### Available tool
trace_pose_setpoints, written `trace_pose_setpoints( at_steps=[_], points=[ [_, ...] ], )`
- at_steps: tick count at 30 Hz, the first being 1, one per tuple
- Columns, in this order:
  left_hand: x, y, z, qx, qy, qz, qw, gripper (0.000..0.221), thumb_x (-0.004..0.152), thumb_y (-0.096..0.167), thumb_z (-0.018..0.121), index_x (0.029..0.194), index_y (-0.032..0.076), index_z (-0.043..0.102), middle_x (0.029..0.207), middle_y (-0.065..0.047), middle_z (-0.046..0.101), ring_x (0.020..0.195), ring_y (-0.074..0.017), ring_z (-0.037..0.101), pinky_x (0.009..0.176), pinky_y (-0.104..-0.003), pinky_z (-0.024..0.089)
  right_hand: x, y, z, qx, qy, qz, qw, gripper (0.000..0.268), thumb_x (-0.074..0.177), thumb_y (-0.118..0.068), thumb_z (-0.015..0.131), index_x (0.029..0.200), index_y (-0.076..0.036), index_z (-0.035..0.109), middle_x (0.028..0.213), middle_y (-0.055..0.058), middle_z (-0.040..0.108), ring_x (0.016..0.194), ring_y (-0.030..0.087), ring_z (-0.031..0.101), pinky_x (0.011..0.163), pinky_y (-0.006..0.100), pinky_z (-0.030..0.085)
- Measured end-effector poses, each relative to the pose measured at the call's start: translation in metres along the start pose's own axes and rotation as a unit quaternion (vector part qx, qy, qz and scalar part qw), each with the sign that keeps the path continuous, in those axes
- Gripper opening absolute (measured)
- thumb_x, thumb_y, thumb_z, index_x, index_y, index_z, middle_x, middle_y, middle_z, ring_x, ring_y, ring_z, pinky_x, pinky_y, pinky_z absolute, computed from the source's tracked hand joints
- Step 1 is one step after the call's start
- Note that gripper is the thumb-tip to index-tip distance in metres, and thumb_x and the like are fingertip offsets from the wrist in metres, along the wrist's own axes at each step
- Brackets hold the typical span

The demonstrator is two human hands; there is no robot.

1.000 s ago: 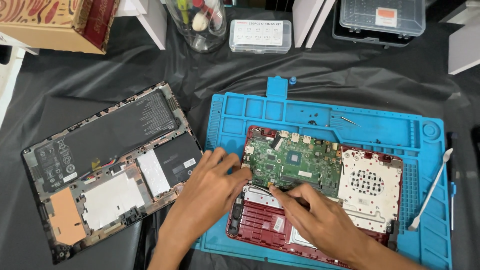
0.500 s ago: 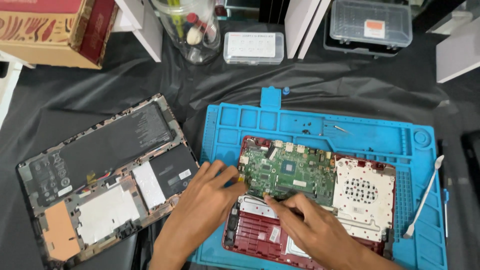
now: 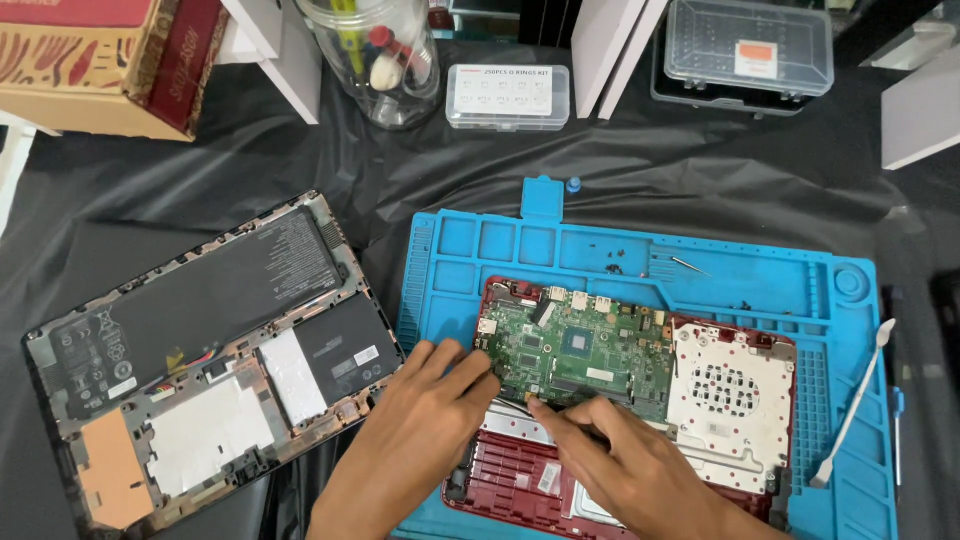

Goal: The person works on a partially disassembled laptop on a blue repair mat, using a screwdriver and tweezers to loosen screws and pry components from the chassis. They lift out the motherboard, reposition it on the laptop base, and continue unscrewing and adjusting parts of the board and frame.

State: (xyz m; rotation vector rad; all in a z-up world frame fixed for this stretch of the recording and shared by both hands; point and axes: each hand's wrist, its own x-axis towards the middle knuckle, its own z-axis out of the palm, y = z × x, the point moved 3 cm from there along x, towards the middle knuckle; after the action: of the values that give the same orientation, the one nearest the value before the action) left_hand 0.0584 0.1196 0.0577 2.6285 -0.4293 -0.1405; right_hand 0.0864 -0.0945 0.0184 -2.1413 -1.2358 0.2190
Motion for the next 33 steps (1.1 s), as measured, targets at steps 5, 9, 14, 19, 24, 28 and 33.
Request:
trace_pose_setpoints(
  at_steps=[5, 9, 14, 19, 24, 28, 33],
  points=[
    [-0.003, 0.003, 0.002, 0.009, 0.006, 0.022, 1.0, 0.024, 0.073, -0.002, 0.063, 0.097, -0.006, 0.067, 0.105, -0.013, 0.062, 0.106, -0.0315, 0.056, 0.093, -0.043, 0.043, 0.001, -0.002, -0.002, 0.002, 0.008, -0.011, 1.0, 0.061, 0.079, -0.003, 0.077, 0.139, -0.003, 0.062, 0.096, 0.008, 0.058, 0.079, 0.02, 0.068, 0.064, 0.034, 0.059],
    [-0.002, 0.0, 0.008, 0.008, -0.001, 0.047, 0.999, 0.031, 0.071, 0.0, 0.063, 0.1, -0.008, 0.066, 0.107, -0.017, 0.061, 0.109, -0.035, 0.056, 0.093, -0.044, 0.044, -0.002, 0.001, 0.002, -0.02, 0.028, -0.026, 0.999, 0.059, 0.079, -0.004, 0.078, 0.136, -0.002, 0.064, 0.096, 0.008, 0.057, 0.079, 0.021, 0.067, 0.065, 0.034, 0.059],
    [-0.009, -0.018, 0.035, 0.038, 0.045, 0.089, 0.994, 0.037, 0.069, 0.006, 0.063, 0.104, -0.008, 0.066, 0.113, -0.019, 0.063, 0.111, -0.0363, 0.057, 0.094, -0.047, 0.045, 0.001, 0.005, 0.003, -0.033, 0.04, -0.044, 0.998, 0.056, 0.083, -0.007, 0.078, 0.136, 0.001, 0.063, 0.098, 0.009, 0.056, 0.081, 0.02, 0.066, 0.07, 0.033, 0.06],
    [-0.014, -0.036, 0.049, 0.033, 0.047, 0.088, 0.994, 0.033, 0.072, 0.009, 0.064, 0.102, -0.005, 0.068, 0.111, -0.018, 0.064, 0.103, -0.0335, 0.058, 0.088, -0.046, 0.045, 0.0, 0.001, -0.002, -0.044, 0.03, -0.049, 0.997, 0.053, 0.088, -0.01, 0.076, 0.136, 0.004, 0.061, 0.098, 0.01, 0.054, 0.083, 0.022, 0.065, 0.075, 0.033, 0.06],
    [-0.001, -0.026, 0.029, 0.062, 0.121, 0.018, 0.991, 0.027, 0.078, 0.02, 0.072, 0.101, 0.007, 0.074, 0.097, -0.01, 0.065, 0.09, -0.0278, 0.062, 0.078, -0.045, 0.047, 0.0, -0.009, -0.022, -0.072, 0.041, -0.069, 0.994, 0.053, 0.085, -0.018, 0.074, 0.131, 0.007, 0.061, 0.101, 0.012, 0.056, 0.085, 0.025, 0.064, 0.076, 0.036, 0.059],
    [0.002, -0.023, 0.04, 0.074, 0.143, -0.033, 0.986, 0.026, 0.084, 0.031, 0.076, 0.1, 0.011, 0.076, 0.095, -0.009, 0.065, 0.088, -0.0262, 0.064, 0.076, -0.044, 0.048, 0.002, 0.016, -0.059, -0.094, 0.059, -0.019, 0.994, 0.043, 0.089, -0.015, 0.073, 0.126, 0.003, 0.064, 0.093, 0.009, 0.055, 0.081, 0.022, 0.063, 0.069, 0.035, 0.057],
    [0.015, -0.001, 0.051, 0.127, 0.144, -0.022, 0.981, 0.04, 0.079, 0.036, 0.077, 0.106, 0.008, 0.075, 0.099, -0.015, 0.064, 0.091, -0.0317, 0.065, 0.074, -0.046, 0.049, 0.011, 0.089, -0.137, -0.246, 0.164, 0.252, 0.922, 0.022, 0.092, -0.018, 0.067, 0.11, -0.005, 0.065, 0.095, 0.016, 0.067, 0.075, 0.038, 0.069, 0.058, 0.048, 0.056]
  ],
)
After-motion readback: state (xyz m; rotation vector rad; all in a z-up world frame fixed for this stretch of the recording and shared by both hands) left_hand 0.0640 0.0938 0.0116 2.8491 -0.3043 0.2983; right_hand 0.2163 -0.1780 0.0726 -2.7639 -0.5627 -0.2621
